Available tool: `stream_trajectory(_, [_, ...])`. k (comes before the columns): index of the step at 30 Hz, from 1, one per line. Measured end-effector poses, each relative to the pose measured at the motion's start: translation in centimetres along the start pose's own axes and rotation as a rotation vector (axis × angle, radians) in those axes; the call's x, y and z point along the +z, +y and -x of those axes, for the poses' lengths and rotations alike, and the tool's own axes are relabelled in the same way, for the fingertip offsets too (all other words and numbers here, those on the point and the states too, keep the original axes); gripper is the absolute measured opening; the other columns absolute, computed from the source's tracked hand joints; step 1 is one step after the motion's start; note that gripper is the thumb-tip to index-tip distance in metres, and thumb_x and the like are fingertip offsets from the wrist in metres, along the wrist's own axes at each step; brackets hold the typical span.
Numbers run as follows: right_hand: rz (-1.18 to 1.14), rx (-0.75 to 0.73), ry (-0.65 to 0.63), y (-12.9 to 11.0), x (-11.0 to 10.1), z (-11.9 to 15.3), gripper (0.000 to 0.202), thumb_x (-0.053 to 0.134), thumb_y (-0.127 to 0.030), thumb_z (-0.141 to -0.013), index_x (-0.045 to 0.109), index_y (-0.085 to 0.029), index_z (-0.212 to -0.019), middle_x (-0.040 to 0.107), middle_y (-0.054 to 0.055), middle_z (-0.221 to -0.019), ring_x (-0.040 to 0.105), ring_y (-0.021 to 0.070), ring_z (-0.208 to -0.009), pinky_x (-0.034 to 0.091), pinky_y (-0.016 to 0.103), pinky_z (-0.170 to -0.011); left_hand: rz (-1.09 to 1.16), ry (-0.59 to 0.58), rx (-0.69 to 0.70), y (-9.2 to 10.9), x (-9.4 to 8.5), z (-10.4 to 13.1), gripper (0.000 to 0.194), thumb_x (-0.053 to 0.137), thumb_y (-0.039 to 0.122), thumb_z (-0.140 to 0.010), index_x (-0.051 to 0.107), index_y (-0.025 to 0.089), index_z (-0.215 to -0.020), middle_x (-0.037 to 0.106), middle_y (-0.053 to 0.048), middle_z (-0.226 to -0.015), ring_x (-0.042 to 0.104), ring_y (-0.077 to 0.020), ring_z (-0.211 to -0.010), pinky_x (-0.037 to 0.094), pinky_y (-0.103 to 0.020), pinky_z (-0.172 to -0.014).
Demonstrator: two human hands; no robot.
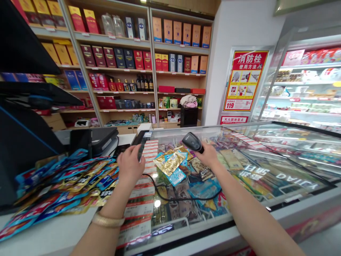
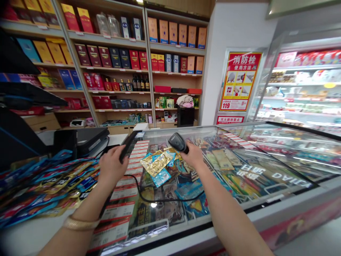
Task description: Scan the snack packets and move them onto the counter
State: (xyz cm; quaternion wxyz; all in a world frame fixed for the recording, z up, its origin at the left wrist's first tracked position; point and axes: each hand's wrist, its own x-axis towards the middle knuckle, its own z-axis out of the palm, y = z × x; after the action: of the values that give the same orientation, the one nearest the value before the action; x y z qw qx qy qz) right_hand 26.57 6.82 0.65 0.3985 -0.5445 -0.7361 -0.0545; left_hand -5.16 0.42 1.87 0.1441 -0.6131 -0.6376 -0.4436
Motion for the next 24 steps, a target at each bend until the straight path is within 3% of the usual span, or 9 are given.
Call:
stream_trajectory(4, [0.001,-0.018,-0.047,-0.3,0.1,0.1,0.026,0.066,-0.034,-0.075,0.067,-0.020,-0.097,0.073,0.009,-0.089,0.066,0.0254,-0.082,0.046,0.031,-0.071,-0.209,0.193,-0.256,-3.8,-4.2,-1.9,0.030,0.065,0.030,-0.069,0.062,0.020,-0.097,0.062,-0.016,-0.111,0.049,-0.0442,-0.120,0.025,-0.073,-0.101])
stream_trajectory(9, [-0.018,-0.013,-0.060,-0.8,0.1,0.2,0.026,0.068,-0.031,-0.075,0.067,-0.023,-0.100,0.073,0.007,-0.091,0.067,0.0254,-0.088,0.047,0.029,-0.073,-0.272,0.109,-0.520,-8.8,-6.5,-2.7,0.030,0.071,0.040,-0.058,0.051,0.020,-0.065,0.062,-0.009,-0.085,0.048,-0.0509,-0.118,0.020,-0.078,-0.097])
stream_trajectory(12, [-0.021,-0.020,-0.070,-1.1,0.1,0.2,0.028,0.067,-0.030,-0.074,0.068,-0.022,-0.101,0.073,0.007,-0.095,0.067,0.0265,-0.091,0.047,0.030,-0.075,-0.294,0.076,-0.518,-10.6,-6.6,-1.9,0.027,0.068,0.042,-0.058,0.051,0.021,-0.061,0.056,-0.007,-0.072,0.052,-0.0486,-0.113,0.027,-0.077,-0.092])
stream_trajectory(14, [-0.016,-0.019,-0.082,-1.2,0.2,0.2,0.029,0.067,-0.030,-0.074,0.068,-0.021,-0.101,0.073,0.008,-0.097,0.067,0.0269,-0.092,0.047,0.030,-0.075,-0.256,0.164,-0.418,-11.1,-6.4,-1.3,0.019,0.065,0.040,-0.061,0.056,0.023,-0.062,0.051,-0.006,-0.064,0.054,-0.0454,-0.111,0.028,-0.075,-0.092])
stream_trajectory(19, [-0.002,-0.042,-0.095,-1.2,0.4,0.4,0.030,0.065,-0.029,-0.074,0.068,-0.020,-0.102,0.073,0.008,-0.098,0.067,0.0262,-0.093,0.047,0.030,-0.076,-0.184,0.337,-0.259,-9.9,-6.8,-0.5,0.018,0.056,0.040,-0.072,0.062,0.026,-0.064,0.048,-0.005,-0.058,0.058,-0.0415,-0.105,0.028,-0.072,-0.090])
stream_trajectory(22, [-0.017,-0.053,-0.090,-1.3,0.5,0.5,0.032,0.065,-0.028,-0.073,0.067,-0.020,-0.104,0.073,0.008,-0.099,0.067,0.0259,-0.093,0.047,0.030,-0.076,-0.141,0.339,-0.317,-7.3,-7.3,-0.7,0.023,0.050,0.042,-0.080,0.066,0.026,-0.078,0.055,-0.005,-0.064,0.062,-0.0375,-0.094,0.038,-0.065,-0.088])
stream_trajectory(24, [-0.032,-0.058,-0.082,-1.3,0.5,0.4,0.031,0.064,-0.028,-0.073,0.067,-0.021,-0.103,0.073,0.008,-0.097,0.067,0.0259,-0.092,0.047,0.029,-0.075,0.018,0.289,-0.385,-5.1,-7.0,-0.9,0.024,0.052,0.042,-0.081,0.066,0.025,-0.089,0.055,-0.003,-0.062,0.063,-0.0311,-0.081,0.048,-0.053,-0.079])
